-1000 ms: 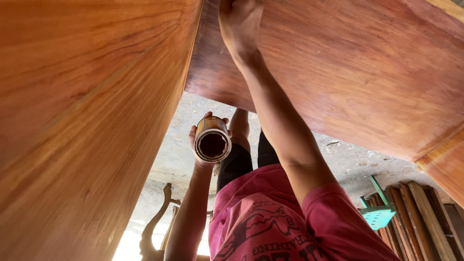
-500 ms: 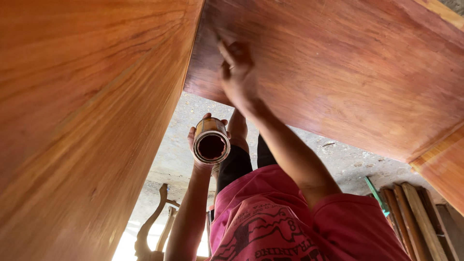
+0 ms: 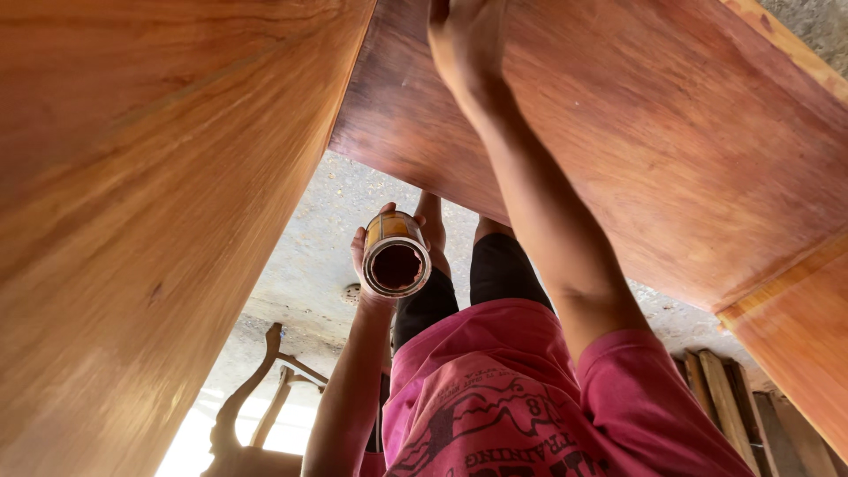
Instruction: The person applies dark wood stain to the surfaces of a wooden shelf unit, holding a can of stain in one hand and spreading it with a small applicator in the other. They work on the upper panels while standing, then crouch to stain the lower side panels of the piece.
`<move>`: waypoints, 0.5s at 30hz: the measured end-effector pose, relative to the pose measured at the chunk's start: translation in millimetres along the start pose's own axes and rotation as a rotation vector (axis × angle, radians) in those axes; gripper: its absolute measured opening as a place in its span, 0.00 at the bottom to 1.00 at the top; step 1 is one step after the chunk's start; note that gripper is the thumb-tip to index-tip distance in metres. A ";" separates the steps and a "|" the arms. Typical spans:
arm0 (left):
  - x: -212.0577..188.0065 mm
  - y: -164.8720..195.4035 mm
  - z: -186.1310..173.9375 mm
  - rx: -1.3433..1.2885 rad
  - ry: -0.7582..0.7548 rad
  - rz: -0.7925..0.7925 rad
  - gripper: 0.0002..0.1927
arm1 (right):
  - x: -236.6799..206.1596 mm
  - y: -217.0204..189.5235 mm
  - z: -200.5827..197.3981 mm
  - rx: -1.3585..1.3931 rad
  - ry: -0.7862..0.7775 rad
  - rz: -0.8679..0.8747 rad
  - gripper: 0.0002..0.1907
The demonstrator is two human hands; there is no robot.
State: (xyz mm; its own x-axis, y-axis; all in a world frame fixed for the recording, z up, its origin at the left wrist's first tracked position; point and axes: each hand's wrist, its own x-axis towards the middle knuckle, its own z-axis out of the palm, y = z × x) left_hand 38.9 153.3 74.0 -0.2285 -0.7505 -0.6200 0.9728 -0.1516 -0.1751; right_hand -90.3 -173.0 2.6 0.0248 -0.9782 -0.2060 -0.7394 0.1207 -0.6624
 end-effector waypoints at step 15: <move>-2.8 -22.3 -4.3 0.016 -0.031 0.108 0.37 | 23.1 44.2 -29.6 -0.161 -0.158 0.176 0.12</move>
State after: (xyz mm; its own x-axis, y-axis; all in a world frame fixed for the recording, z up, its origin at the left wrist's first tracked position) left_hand 17.7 161.5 76.3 -0.1210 -0.7824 -0.6110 0.9923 -0.0786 -0.0959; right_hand -142.3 -195.2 -10.2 -0.0184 -0.9045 -0.4260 -0.8388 0.2459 -0.4858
